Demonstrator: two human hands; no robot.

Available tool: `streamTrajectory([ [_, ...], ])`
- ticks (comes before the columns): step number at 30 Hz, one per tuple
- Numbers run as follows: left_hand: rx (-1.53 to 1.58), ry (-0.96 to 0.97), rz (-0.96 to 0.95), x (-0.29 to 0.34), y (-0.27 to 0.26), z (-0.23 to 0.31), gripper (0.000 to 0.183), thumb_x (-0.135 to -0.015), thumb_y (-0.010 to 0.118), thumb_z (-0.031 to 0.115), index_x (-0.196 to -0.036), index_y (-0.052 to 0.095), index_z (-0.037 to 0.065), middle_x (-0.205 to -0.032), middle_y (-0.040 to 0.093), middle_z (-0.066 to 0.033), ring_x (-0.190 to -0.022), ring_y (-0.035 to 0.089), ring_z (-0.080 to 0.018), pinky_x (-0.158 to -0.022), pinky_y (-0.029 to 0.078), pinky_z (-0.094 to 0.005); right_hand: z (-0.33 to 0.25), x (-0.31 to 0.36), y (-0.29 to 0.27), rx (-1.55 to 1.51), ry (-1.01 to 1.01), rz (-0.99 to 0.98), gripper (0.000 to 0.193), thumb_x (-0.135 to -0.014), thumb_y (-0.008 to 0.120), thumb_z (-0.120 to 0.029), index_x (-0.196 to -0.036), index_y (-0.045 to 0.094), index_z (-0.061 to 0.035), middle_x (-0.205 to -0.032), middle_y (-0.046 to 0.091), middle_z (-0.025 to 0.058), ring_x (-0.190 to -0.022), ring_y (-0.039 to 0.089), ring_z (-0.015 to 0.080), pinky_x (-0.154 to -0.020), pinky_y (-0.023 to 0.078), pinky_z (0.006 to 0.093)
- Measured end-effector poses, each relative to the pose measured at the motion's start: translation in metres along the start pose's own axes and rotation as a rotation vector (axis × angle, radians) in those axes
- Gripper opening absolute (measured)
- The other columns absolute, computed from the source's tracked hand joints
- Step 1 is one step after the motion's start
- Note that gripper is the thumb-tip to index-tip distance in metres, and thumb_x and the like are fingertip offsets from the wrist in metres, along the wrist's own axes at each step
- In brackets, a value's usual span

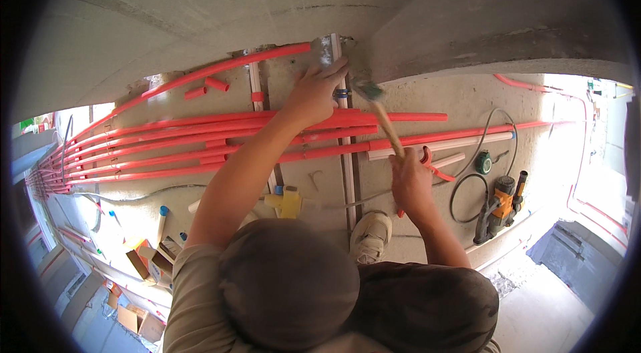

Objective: The person installs red electrical conduits along a wall, securing them with metal clips. They use a hammer drill to create holes, a hammer to drive nails, and a pipe cutter to trim conduit sections. The person repeatedly positions, cuts, and fastens the conduits in a linear arrangement.

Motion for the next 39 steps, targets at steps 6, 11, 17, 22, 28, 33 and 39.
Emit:
streamTrajectory([
  [6, -0.076, 0.002, 0.039, 0.001, 0.001, 0.004, 0.075, -0.078, 0.078, 0.007, -0.149, 0.057, 0.012, -0.171, 0.039, 0.003, -0.134, 0.052, -0.0353, -0.112, 0.041, -0.056, 0.003, -0.001, 0.001, 0.086, -0.096, 0.013, 0.029, -0.105, 0.063, -0.028, -0.102, 0.05, -0.0025, -0.075, 0.067, 0.0253, -0.072, 0.066, 0.0513, -0.066, 0.05, 0.0603],
  [11, -0.032, -0.004, 0.042, -0.001, 0.001, 0.005, 0.079, -0.078, 0.071, 0.002, -0.154, 0.055, 0.011, -0.169, 0.041, 0.0014, -0.132, 0.053, -0.0362, -0.113, 0.041, -0.0551, 0.006, -0.001, 0.011, 0.053, -0.066, 0.012, 0.028, -0.105, 0.062, -0.027, -0.105, 0.051, -0.0013, -0.078, 0.068, 0.0254, -0.075, 0.067, 0.0508, -0.066, 0.05, 0.0602],
  [17, -0.072, -0.007, 0.057, -0.005, 0.001, 0.004, 0.078, -0.078, 0.066, -0.001, -0.154, 0.055, 0.01, -0.17, 0.04, 0.0017, -0.132, 0.053, -0.0371, -0.114, 0.04, -0.0558, 0.004, -0.003, 0.005, 0.053, -0.2, 0.112, 0.028, -0.105, 0.062, -0.026, -0.107, 0.051, -0.001, -0.079, 0.068, 0.0246, -0.076, 0.068, 0.0496, -0.066, 0.051, 0.0599],
  [22, -0.012, -0.006, 0.043, -0.003, 0.002, 0.004, 0.08, -0.077, 0.065, 0.0, -0.156, 0.054, 0.011, -0.17, 0.04, 0.0008, -0.133, 0.053, -0.0389, -0.115, 0.039, -0.0567, 0.004, 0.0, 0.005, 0.168, -0.075, -0.038, 0.027, -0.105, 0.06, -0.026, -0.105, 0.05, -0.0011, -0.079, 0.069, 0.0239, -0.077, 0.068, 0.0485, -0.067, 0.051, 0.0603],
  [28, -0.107, -0.043, 0.019, 0.0, 0.001, 0.006, 0.079, -0.079, 0.063, 0.0, -0.156, 0.052, 0.012, -0.171, 0.039, 0.0003, -0.133, 0.053, -0.0382, -0.118, 0.038, -0.0564, 0.008, -0.008, 0.004, 0.147, -0.006, -0.042, 0.026, -0.106, 0.06, -0.026, -0.108, 0.05, -0.0018, -0.076, 0.068, 0.0245, -0.077, 0.068, 0.0496, -0.078, 0.048, 0.0621],
  [33, -0.084, -0.01, 0.027, -0.003, 0.002, 0.004, 0.079, -0.08, 0.063, 0.002, -0.157, 0.052, 0.012, -0.171, 0.038, 0.0002, -0.135, 0.052, -0.0391, -0.119, 0.037, -0.0569, 0.01, -0.009, 0.006, 0.207, -0.087, -0.065, 0.026, -0.105, 0.061, -0.026, -0.107, 0.05, -0.0019, -0.077, 0.069, 0.0249, -0.079, 0.067, 0.0505, -0.093, 0.043, 0.0663],
  [39, -0.107, -0.04, -0.017, -0.002, 0.002, 0.005, 0.077, -0.08, 0.064, 0.003, -0.156, 0.053, 0.012, -0.172, 0.037, 0.0006, -0.138, 0.051, -0.0395, -0.12, 0.035, -0.0588, 0.013, -0.012, 0.007, 0.214, -0.12, -0.032, 0.023, -0.107, 0.057, -0.026, -0.107, 0.051, -0.003, -0.076, 0.07, 0.0225, -0.077, 0.07, 0.0487, -0.102, 0.043, 0.0663],
])
Point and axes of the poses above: each hand's wrist, its own x-axis away from the middle knuckle, its own y-axis out of the palm, z = x × y, the point moved 2 cm from there along -x, towards the middle knuckle
